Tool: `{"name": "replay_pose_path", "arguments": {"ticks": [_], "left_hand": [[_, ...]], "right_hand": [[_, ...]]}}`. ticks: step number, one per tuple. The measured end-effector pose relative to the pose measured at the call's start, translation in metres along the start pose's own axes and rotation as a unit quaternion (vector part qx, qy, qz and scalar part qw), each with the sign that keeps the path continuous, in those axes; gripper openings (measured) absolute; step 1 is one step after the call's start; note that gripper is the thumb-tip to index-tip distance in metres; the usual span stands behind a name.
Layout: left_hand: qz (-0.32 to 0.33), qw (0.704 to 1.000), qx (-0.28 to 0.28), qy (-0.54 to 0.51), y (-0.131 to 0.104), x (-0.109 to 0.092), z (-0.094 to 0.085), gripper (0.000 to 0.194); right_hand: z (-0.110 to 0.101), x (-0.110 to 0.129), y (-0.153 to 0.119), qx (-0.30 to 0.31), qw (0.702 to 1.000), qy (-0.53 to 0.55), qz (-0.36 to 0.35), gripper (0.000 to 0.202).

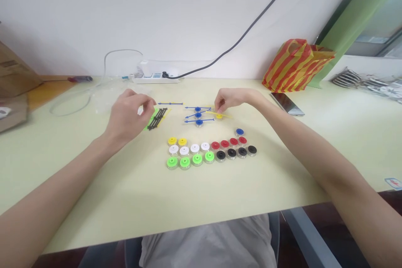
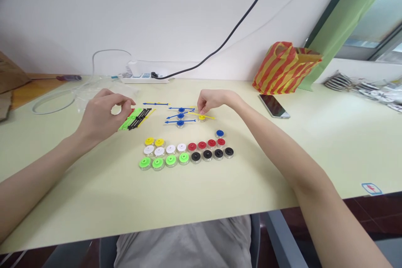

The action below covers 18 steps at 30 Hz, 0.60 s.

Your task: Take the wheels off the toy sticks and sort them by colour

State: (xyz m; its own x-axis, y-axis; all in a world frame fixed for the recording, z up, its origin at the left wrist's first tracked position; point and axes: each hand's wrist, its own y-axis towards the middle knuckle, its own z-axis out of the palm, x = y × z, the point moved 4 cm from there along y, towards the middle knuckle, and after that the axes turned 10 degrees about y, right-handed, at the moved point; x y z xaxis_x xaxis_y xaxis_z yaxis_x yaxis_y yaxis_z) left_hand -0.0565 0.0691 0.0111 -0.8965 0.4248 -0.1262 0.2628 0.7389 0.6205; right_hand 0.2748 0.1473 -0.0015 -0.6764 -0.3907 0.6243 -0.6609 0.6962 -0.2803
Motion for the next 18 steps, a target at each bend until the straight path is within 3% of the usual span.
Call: {"name": "replay_pose_path", "arguments": {"ticks": [12,15,18], "left_hand": [[0.005,1.0,-0.008,0.015,-0.001,0.004,0.002,0.021],[0.009,1.0,-0.012,0.017,-0.001,0.004,0.001,0.022],[0.008,1.0,-0.021,0.01,-0.001,0.005,0.001,0.02]], "right_hand": [[0.013,0.033,0.002,-0.015,0.982,-0.157,0.101,0.018],[0.016,0.038,0.0,-0.01,0.983,-0.158,0.094,0.023],[0.012,0.039,-0.007,-0.021,0.986,-0.147,0.078,0.016]]}}
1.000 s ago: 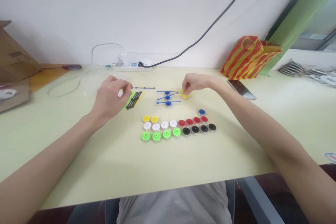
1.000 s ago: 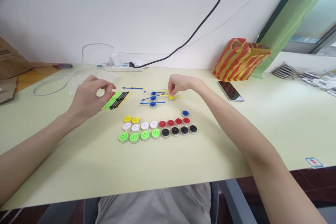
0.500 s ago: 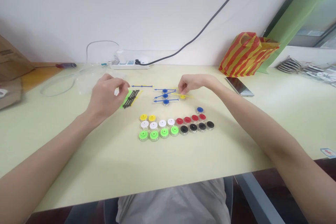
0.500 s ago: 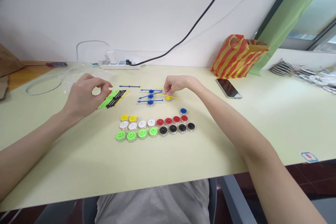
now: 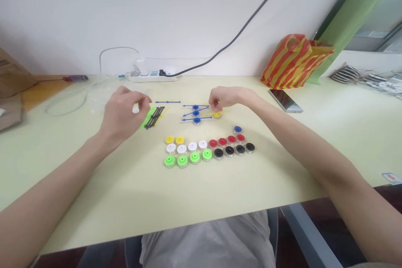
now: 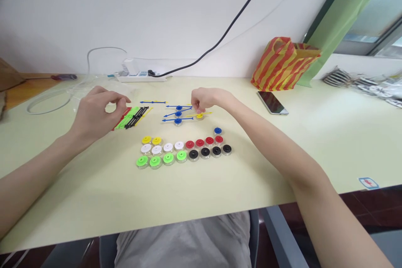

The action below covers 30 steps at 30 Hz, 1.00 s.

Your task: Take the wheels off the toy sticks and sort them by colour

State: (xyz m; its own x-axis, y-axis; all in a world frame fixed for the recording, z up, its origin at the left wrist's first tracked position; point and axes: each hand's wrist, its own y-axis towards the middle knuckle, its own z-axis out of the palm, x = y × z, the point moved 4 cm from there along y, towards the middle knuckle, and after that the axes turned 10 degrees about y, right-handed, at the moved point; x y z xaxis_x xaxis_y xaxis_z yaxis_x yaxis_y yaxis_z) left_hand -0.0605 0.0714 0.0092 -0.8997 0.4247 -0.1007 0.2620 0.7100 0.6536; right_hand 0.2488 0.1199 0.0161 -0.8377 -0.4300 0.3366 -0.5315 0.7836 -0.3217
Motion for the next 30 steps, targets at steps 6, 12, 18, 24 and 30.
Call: {"name": "replay_pose_path", "arguments": {"ticks": [6,12,18,24,30], "left_hand": [[0.003,1.0,0.004,0.005,0.0,0.001,0.001,0.022],[-0.017,1.0,0.013,0.006,0.0,0.0,-0.001,0.02],[-0.016,1.0,0.02,-0.002,0.0,-0.002,-0.004,0.021],[-0.02,0.999,0.026,-0.005,0.0,-0.003,-0.004,0.019],[-0.011,1.0,0.024,-0.011,0.0,-0.002,-0.003,0.019]], "right_hand": [[-0.009,0.002,-0.013,-0.005,1.0,0.016,-0.006,0.015],[-0.003,0.01,-0.012,0.007,1.0,-0.003,0.011,0.017],[-0.004,0.002,-0.01,-0.033,0.997,-0.049,0.04,0.021],[-0.007,-0.007,-0.009,-0.03,0.999,0.003,0.035,0.019],[-0.006,-0.008,-0.006,-0.017,0.999,0.028,0.018,0.017]]}}
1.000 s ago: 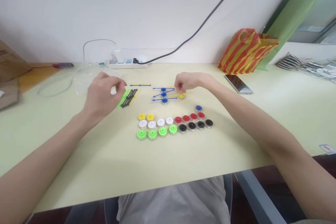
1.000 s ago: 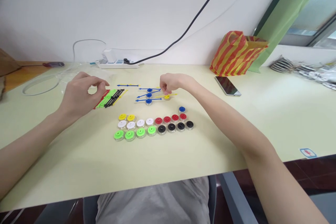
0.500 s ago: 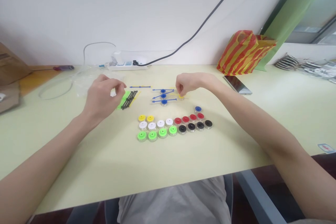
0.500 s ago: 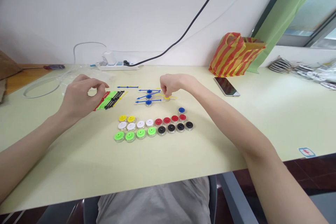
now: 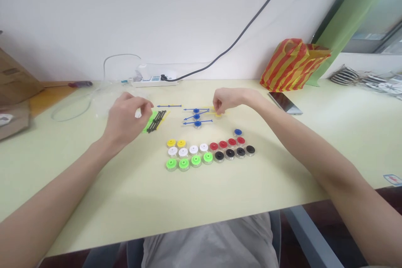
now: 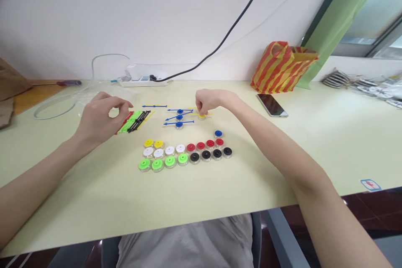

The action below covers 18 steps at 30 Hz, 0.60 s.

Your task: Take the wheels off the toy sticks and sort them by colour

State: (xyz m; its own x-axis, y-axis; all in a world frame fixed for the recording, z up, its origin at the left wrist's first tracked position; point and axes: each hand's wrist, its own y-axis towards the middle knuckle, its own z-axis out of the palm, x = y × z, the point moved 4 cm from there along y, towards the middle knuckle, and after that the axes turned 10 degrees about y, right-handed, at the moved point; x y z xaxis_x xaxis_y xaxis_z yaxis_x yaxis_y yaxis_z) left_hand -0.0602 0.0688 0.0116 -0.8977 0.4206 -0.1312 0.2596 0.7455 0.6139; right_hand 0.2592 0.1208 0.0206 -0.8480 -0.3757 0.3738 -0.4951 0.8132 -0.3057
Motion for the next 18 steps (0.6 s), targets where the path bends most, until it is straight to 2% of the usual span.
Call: {"name": "replay_pose_path", "arguments": {"ticks": [4,10,15,18], "left_hand": [[0.009,1.0,-0.005,0.001,-0.001,0.0,0.0,0.02],[0.01,1.0,-0.011,0.007,0.0,-0.001,-0.001,0.02],[0.007,1.0,-0.001,0.007,0.0,-0.001,0.001,0.019],[0.015,1.0,-0.007,0.008,0.0,0.001,0.001,0.018]], "right_hand": [[-0.005,0.0,-0.005,-0.002,1.0,0.003,-0.007,0.017],[-0.024,0.006,-0.024,-0.059,0.998,0.003,-0.005,0.018],[-0.018,0.009,-0.022,-0.031,0.999,-0.009,0.009,0.014],[-0.019,0.009,-0.022,-0.045,0.999,-0.02,0.01,0.013]]}}
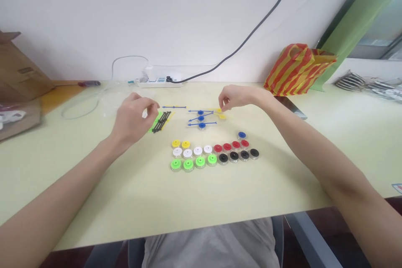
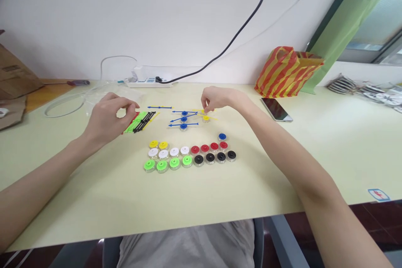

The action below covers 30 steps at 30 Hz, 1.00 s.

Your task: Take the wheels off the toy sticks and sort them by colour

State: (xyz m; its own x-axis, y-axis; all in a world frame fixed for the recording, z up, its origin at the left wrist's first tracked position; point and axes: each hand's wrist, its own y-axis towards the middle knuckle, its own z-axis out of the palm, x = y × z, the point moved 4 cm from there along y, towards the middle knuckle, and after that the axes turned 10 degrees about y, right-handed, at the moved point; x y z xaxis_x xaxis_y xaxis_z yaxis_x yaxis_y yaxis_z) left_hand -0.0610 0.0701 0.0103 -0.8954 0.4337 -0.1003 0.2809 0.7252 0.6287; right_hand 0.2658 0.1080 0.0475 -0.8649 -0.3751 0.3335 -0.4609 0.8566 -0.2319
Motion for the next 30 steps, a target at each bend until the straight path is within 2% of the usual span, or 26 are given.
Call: {"name": "replay_pose_path", "arguments": {"ticks": [3,7,13,17,20,25,27,30], "left_hand": [[0.008,1.0,-0.014,0.008,0.001,0.002,-0.001,0.019],[-0.001,1.0,-0.01,0.022,0.002,0.006,-0.001,0.021],[-0.039,0.998,0.039,0.026,0.001,0.02,0.011,0.022],[-0.05,0.998,0.044,0.006,-0.002,0.022,0.019,0.027],[-0.043,0.998,0.048,-0.005,-0.004,0.015,0.024,0.032],[-0.01,0.998,0.06,-0.005,-0.01,-0.008,0.029,0.034],[0.004,0.998,0.067,-0.008,-0.012,-0.017,0.029,0.034],[0.016,0.998,0.067,-0.008,-0.012,-0.024,0.026,0.035]], "right_hand": [[-0.005,0.009,-0.005,-0.051,0.999,-0.007,-0.015,0.015],[0.003,0.041,-0.005,-0.092,0.992,-0.021,-0.078,0.017],[0.032,0.099,0.034,-0.08,0.979,-0.093,-0.164,0.023],[0.035,0.124,0.048,-0.034,0.977,-0.043,-0.206,0.02],[0.035,0.132,0.037,0.014,0.974,0.011,-0.225,0.018],[0.039,0.125,0.006,0.083,0.963,0.079,-0.243,0.013],[0.042,0.124,-0.004,0.092,0.958,0.1,-0.252,0.013],[0.047,0.127,-0.01,0.067,0.96,0.089,-0.257,0.014]]}}
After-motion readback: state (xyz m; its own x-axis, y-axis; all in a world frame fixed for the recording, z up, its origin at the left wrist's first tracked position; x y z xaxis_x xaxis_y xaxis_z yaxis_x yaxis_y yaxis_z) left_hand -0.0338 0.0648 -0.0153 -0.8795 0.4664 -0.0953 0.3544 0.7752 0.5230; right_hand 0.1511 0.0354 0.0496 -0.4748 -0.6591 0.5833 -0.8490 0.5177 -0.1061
